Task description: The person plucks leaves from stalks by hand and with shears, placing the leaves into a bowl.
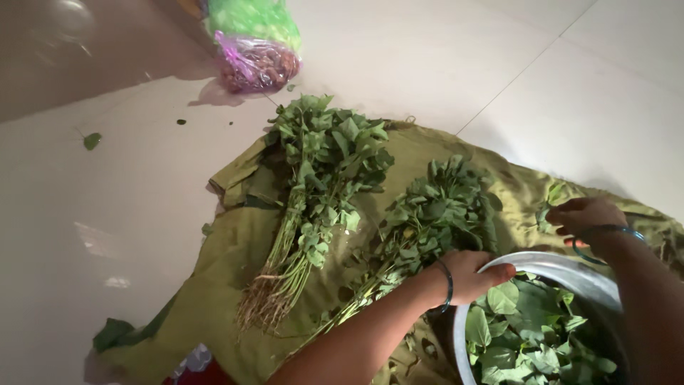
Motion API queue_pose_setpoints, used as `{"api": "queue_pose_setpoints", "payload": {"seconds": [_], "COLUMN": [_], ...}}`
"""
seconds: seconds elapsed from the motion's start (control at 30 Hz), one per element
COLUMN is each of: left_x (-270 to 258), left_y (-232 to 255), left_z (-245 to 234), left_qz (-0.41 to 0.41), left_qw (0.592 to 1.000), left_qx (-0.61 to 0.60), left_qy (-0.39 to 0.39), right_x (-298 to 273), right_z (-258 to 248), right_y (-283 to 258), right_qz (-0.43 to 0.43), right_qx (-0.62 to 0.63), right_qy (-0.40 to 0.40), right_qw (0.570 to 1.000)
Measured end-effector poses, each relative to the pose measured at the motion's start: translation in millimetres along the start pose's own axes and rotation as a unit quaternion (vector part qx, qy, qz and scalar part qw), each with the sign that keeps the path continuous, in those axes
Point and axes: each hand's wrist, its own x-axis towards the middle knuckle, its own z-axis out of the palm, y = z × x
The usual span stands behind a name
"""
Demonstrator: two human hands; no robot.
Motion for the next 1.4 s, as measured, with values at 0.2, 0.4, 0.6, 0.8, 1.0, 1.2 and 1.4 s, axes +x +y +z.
{"api": "queue_pose_setpoints", "payload": {"seconds": [0.2, 0.4, 0.6, 0.8, 1.0, 1.2, 1.4], "left_x": [-16.7, -14.0, 1.5, 5.2, -19.4, -117.0, -155.8], "left_y": [-0.5, -1.3, -1.4, -7.2, -28.5, -28.1, -17.8], "left_z": [1.5, -1.3, -3.2, -3.0, -27.6, -51.8, -16.0], "left_qz": [0.019, -0.012, 0.015, 0.044, -0.017, -0.064, -0.014], "left_qw": [1.000, 0.999, 0.984, 0.942, 0.858, 0.925, 0.979], "left_qx": [0.001, -0.022, -0.067, -0.194, -0.471, -0.341, -0.179], "left_qy": [0.018, 0.025, 0.167, 0.271, 0.205, 0.152, 0.097], "right_x": [34.0, 0.6, -105.5, -204.4, -277.7, -338.5, -366.4], "right_z": [14.0, 14.3, -36.4, -37.8, 30.2, 77.4, 89.8], "right_y": [24.6, -4.8, -75.8, -140.3, -175.0, -175.8, -170.3], "right_qz": [-0.113, -0.065, -0.017, -0.075, -0.196, -0.199, -0.171], "right_qx": [-0.135, -0.169, 0.156, 0.365, 0.322, 0.329, 0.270], "right_qy": [-0.043, -0.008, 0.066, 0.005, 0.083, 0.083, 0.054], "right_qw": [0.984, 0.983, 0.985, 0.928, 0.923, 0.920, 0.946]}}
